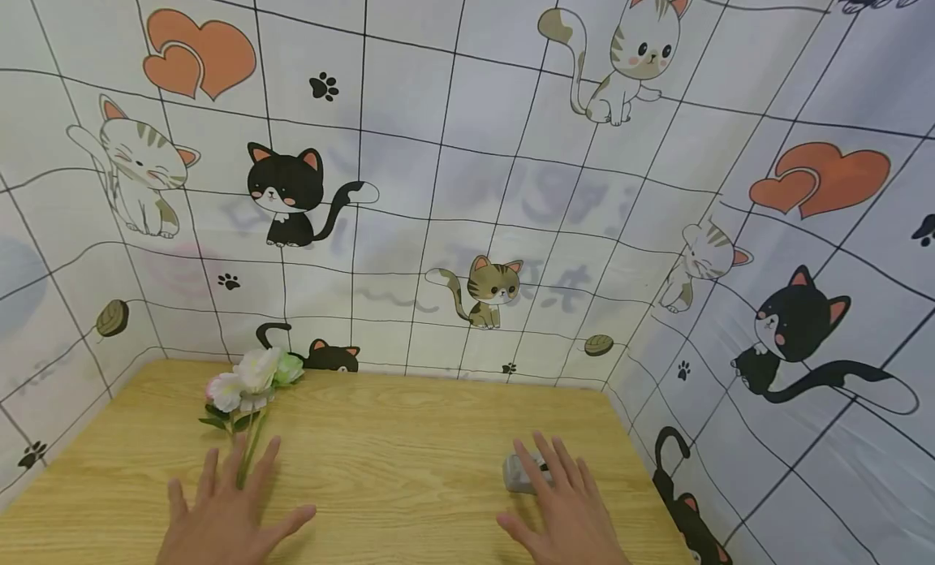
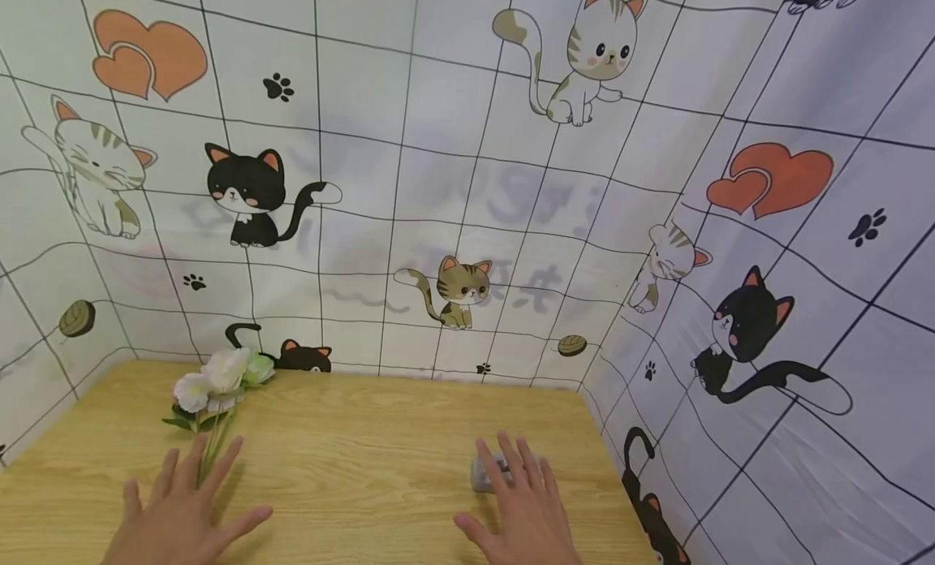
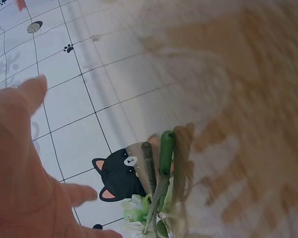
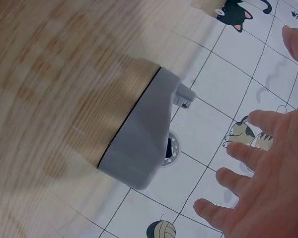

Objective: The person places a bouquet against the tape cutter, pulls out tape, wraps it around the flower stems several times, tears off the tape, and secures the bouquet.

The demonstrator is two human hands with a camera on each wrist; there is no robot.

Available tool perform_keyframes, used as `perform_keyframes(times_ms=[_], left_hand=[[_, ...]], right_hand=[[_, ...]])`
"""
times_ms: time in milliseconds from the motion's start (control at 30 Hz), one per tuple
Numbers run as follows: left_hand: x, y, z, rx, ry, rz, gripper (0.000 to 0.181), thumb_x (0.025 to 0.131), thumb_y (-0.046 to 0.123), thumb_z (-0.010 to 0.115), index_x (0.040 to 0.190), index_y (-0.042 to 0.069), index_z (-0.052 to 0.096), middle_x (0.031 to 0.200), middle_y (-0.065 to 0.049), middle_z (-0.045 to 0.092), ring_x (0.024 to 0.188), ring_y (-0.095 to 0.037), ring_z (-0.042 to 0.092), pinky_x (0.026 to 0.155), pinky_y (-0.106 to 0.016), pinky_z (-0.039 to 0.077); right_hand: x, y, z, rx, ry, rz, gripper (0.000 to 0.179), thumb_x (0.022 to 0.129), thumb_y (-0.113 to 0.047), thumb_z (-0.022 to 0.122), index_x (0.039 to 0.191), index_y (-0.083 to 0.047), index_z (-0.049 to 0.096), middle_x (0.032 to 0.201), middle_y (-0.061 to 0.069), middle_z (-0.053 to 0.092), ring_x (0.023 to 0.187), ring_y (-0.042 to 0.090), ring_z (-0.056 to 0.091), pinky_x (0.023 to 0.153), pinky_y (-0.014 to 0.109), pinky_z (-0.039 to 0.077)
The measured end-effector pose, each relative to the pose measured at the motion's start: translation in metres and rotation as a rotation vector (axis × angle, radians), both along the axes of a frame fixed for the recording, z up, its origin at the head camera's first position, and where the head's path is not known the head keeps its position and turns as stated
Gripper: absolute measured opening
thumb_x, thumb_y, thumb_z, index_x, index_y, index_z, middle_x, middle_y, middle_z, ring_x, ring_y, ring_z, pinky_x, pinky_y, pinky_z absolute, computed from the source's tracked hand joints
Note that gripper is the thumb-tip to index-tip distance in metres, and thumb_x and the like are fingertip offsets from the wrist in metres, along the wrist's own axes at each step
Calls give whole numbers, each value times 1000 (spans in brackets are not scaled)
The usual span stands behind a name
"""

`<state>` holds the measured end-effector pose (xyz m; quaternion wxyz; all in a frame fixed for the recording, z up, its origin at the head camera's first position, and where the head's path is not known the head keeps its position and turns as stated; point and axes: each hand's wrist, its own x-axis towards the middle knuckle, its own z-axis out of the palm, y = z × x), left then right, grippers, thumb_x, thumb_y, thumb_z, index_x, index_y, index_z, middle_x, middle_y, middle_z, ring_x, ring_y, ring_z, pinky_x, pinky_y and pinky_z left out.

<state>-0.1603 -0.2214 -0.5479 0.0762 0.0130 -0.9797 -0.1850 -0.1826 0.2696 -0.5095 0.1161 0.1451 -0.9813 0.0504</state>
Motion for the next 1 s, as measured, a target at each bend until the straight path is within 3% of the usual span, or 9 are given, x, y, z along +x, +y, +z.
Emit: perform_keyframes(times_ms=[133, 333, 500, 633, 800, 1000], left_hand=[[-3, -3, 2, 3, -39, 36, 122, 98, 98, 60, 184, 16, 31, 182, -44, 25, 158, -84, 23, 114, -107, 12], [-6, -6, 6, -31, -86, 97, 126, 98, 100, 56, 180, 6, 35, 172, -50, 33, 148, -82, 38, 112, -102, 34], [-11, -11, 11, -4, -157, 125, 125, 100, 93, 64, 178, 2, 32, 157, -55, 42, 136, -81, 49, 100, -96, 50], [-13, -15, 12, 19, -213, 145, 120, 102, 80, 74, 175, -6, 33, 146, -55, 47, 130, -78, 52, 94, -92, 54], [-15, -23, 9, 23, -242, 128, 112, 103, 67, 81, 165, -17, 40, 136, -55, 51, 124, -76, 57, 86, -88, 59], [-18, -29, 7, 39, -230, 84, 98, 105, 52, 85, 152, -25, 48, 128, -58, 55, 111, -74, 65, 77, -80, 64]], right_hand=[[-1, -2, 0, 17, 42, 15, 95, 104, -81, 70, 181, -33, 43, 187, 8, 46, 169, 45, 49, 128, 78, 48], [-1, -6, 3, 5, 100, 55, 95, 104, -75, 75, 182, -31, 43, 184, 11, 49, 165, 46, 54, 118, 74, 57], [1, -13, 9, -25, 70, 58, 93, 105, -75, 75, 181, -32, 43, 185, 10, 48, 164, 46, 54, 114, 78, 58], [1, -19, 12, -42, 31, 58, 92, 106, -76, 72, 182, -33, 42, 186, 9, 46, 164, 46, 53, 115, 80, 57], [2, -24, 14, -68, 19, 76, 91, 108, -78, 67, 181, -31, 43, 185, 9, 47, 162, 45, 55, 116, 80, 56], [1, -27, 14, -89, 28, 99, 88, 109, -78, 65, 180, -30, 46, 182, 11, 51, 156, 45, 61, 112, 80, 58]])
